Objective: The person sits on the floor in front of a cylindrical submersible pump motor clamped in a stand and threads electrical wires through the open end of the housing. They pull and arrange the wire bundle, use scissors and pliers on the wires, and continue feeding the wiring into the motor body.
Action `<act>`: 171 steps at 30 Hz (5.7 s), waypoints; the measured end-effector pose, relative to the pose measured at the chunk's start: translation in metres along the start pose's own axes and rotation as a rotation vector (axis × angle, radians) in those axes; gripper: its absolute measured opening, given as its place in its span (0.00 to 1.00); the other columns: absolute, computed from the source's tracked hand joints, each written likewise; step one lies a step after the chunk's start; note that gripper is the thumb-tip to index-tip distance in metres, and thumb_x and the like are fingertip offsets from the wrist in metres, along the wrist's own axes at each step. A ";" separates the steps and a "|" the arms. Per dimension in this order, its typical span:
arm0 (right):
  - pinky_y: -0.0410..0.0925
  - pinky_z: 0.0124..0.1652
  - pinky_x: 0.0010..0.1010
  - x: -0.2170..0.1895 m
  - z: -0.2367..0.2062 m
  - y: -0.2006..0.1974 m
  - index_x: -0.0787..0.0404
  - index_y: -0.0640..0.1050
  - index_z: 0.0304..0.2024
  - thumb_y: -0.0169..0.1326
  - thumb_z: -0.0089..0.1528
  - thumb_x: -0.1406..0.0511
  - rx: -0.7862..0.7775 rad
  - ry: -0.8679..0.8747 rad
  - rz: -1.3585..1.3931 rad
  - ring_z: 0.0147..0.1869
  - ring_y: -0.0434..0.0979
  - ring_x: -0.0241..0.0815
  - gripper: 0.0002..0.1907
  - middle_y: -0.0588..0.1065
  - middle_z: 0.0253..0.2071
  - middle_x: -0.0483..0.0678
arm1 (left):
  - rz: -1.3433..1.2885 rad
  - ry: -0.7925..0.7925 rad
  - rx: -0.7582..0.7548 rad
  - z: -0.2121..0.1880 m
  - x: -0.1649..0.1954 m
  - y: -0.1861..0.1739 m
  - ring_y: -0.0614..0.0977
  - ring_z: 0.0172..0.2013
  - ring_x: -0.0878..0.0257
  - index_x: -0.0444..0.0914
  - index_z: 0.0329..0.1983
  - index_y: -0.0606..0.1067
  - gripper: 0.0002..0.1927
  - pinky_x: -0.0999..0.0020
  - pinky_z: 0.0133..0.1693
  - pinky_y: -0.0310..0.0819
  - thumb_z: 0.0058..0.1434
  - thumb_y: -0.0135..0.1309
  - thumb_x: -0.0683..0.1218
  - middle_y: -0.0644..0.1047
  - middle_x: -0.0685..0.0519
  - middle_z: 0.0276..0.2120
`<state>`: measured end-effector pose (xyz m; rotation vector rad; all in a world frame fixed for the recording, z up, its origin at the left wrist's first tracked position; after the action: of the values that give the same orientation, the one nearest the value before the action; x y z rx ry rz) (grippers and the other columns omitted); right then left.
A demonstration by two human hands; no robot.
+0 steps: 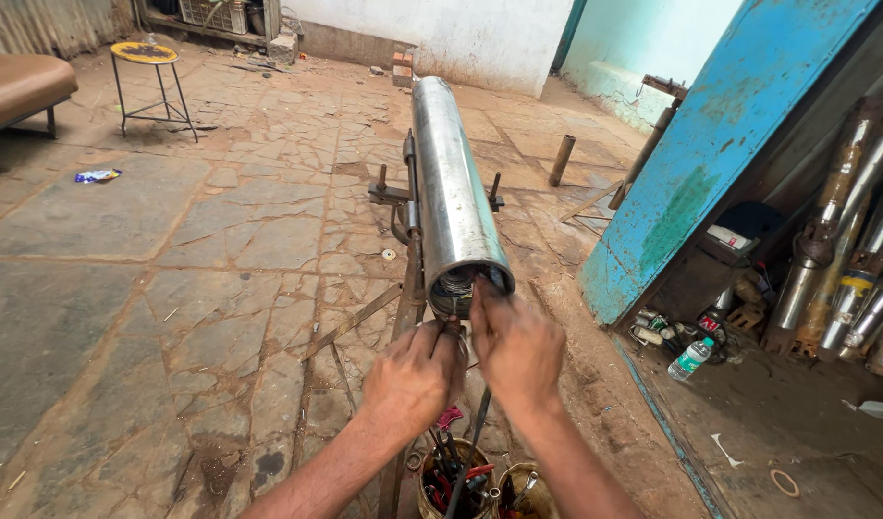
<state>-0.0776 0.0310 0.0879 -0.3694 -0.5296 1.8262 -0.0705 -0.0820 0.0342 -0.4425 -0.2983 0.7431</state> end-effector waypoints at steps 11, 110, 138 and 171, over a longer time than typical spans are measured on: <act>0.73 0.26 0.47 -0.001 0.025 0.024 0.56 0.82 0.35 0.53 0.61 0.63 -0.480 -0.046 -0.265 0.25 0.81 0.55 0.08 0.79 0.22 0.54 | -0.063 0.008 0.046 0.004 0.004 -0.010 0.82 0.31 0.52 0.27 0.39 0.77 0.14 0.60 0.33 0.80 0.59 0.60 0.45 0.78 0.41 0.32; 0.79 0.45 0.26 0.052 -0.055 -0.010 0.68 0.77 0.47 0.57 0.65 0.74 0.246 0.462 1.221 0.45 0.84 0.36 0.08 0.83 0.42 0.52 | -1.068 -1.096 0.506 -0.035 0.035 0.033 0.65 0.17 0.72 0.33 0.16 0.68 0.22 0.67 0.19 0.57 0.68 0.46 0.43 0.69 0.57 0.13; 0.63 0.18 0.40 0.008 0.010 0.002 0.57 0.79 0.27 0.63 0.61 0.57 -0.078 -0.029 -0.046 0.17 0.72 0.44 0.13 0.72 0.18 0.47 | -0.994 -1.043 0.314 -0.015 -0.012 0.067 0.63 0.18 0.70 0.31 0.19 0.71 0.25 0.63 0.21 0.56 0.72 0.46 0.47 0.68 0.57 0.13; 0.77 0.29 0.39 -0.025 0.044 0.027 0.63 0.81 0.35 0.56 0.57 0.68 -0.664 -0.423 -0.440 0.30 0.85 0.49 0.06 0.80 0.26 0.53 | -1.076 -1.001 0.299 -0.022 -0.010 0.061 0.64 0.18 0.71 0.32 0.22 0.71 0.16 0.66 0.21 0.57 0.67 0.46 0.41 0.66 0.58 0.14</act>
<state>-0.1137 -0.0075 0.1104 -0.2727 -1.4060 1.2601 -0.1036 -0.0554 -0.0151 0.4278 -1.2234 -0.1279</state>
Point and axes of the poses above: each hand's wrist, its own z-axis towards the middle knuckle, its own y-axis out of the palm, x = y × z, the point moved 8 cm from there along z, towards the middle knuckle
